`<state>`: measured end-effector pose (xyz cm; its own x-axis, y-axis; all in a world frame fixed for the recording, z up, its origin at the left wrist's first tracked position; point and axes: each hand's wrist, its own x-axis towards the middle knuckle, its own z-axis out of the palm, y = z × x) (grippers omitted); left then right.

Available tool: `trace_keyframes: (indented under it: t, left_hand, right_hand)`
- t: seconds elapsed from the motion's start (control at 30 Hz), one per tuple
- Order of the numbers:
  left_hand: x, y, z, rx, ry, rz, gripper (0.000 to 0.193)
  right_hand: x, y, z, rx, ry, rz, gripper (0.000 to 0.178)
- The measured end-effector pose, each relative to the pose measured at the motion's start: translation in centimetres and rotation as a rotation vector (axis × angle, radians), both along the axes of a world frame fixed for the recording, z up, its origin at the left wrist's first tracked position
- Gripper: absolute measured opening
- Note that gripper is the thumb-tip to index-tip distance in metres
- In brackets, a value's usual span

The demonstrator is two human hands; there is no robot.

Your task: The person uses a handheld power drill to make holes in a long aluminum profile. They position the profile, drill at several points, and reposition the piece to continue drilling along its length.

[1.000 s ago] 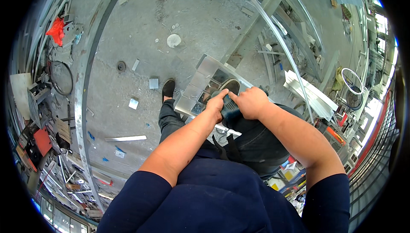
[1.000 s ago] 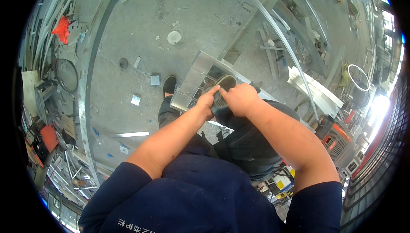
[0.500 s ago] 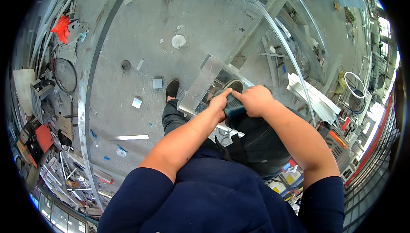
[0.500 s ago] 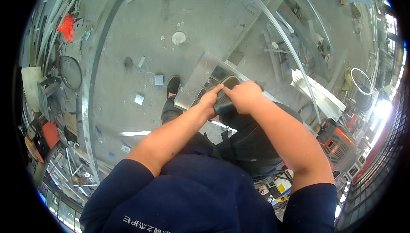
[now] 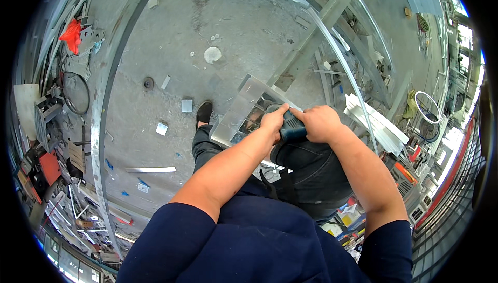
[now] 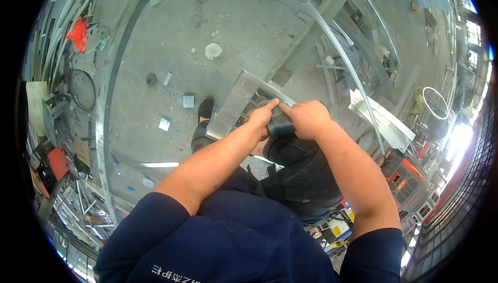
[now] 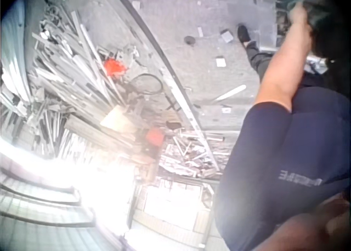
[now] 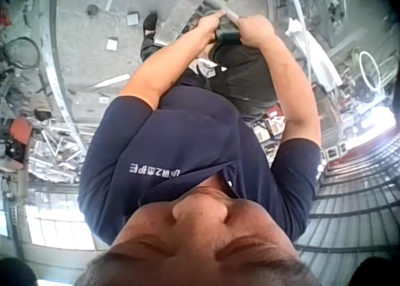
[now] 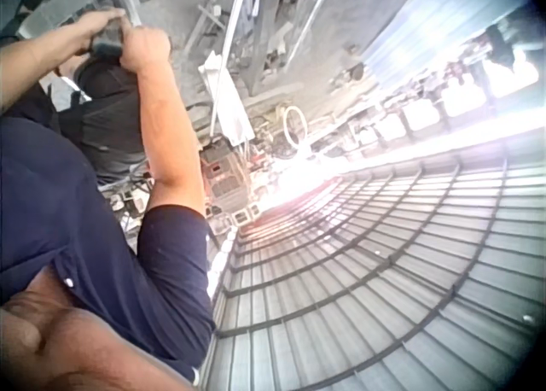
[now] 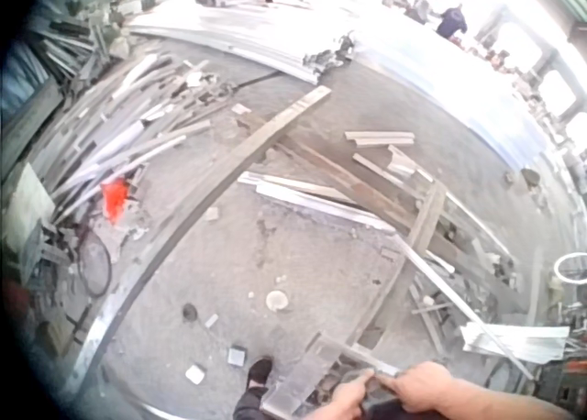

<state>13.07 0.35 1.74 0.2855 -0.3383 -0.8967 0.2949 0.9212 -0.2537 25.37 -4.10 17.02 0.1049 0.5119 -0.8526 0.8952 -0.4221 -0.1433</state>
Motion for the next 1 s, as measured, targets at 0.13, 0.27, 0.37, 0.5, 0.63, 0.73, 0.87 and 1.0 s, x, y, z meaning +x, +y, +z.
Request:
trace_keyframes:
  t: [0.13, 0.27, 0.37, 0.5, 0.63, 0.73, 0.87, 1.0]
  left_hand:
    - [0.7, -0.5, 0.1, 0.032, 0.028, -0.012, 0.045]
    - [1.3, -1.0, -1.1, 0.024, 0.059, -0.022, 0.046]
    - [2.1, 0.0, 0.1, 0.047, 0.119, -0.055, 0.045]
    - [2.4, 0.3, 0.2, 0.014, 0.124, -0.009, 0.043]
    - [2.2, 0.0, -0.5, -0.002, 0.105, 0.015, 0.041]
    - [2.2, -0.2, -0.3, 0.003, 0.102, 0.028, 0.042]
    - [2.5, 0.6, 0.8, 0.001, 0.102, -0.034, 0.027]
    - [2.1, 0.3, 0.3, 0.021, 0.108, -0.051, 0.026]
  right_hand:
    - [1.1, -0.6, -0.6, -0.011, 0.018, 0.026, 0.073]
    - [2.1, 0.0, -0.9, -0.078, 0.039, 0.04, 0.07]
    - [2.9, 0.4, -1.1, -0.078, 0.058, 0.023, 0.069]
    - [3.7, 0.8, -1.2, -0.053, 0.082, 0.035, 0.067]
    - [3.7, 0.6, -1.5, -0.021, 0.082, 0.053, 0.065]
    - [3.7, 0.7, -1.5, -0.041, 0.082, 0.059, 0.066]
    - [3.3, 0.0, -1.6, -0.058, 0.073, 0.049, 0.068]
    - [2.8, 0.1, -1.4, -0.052, 0.059, 0.051, 0.07]
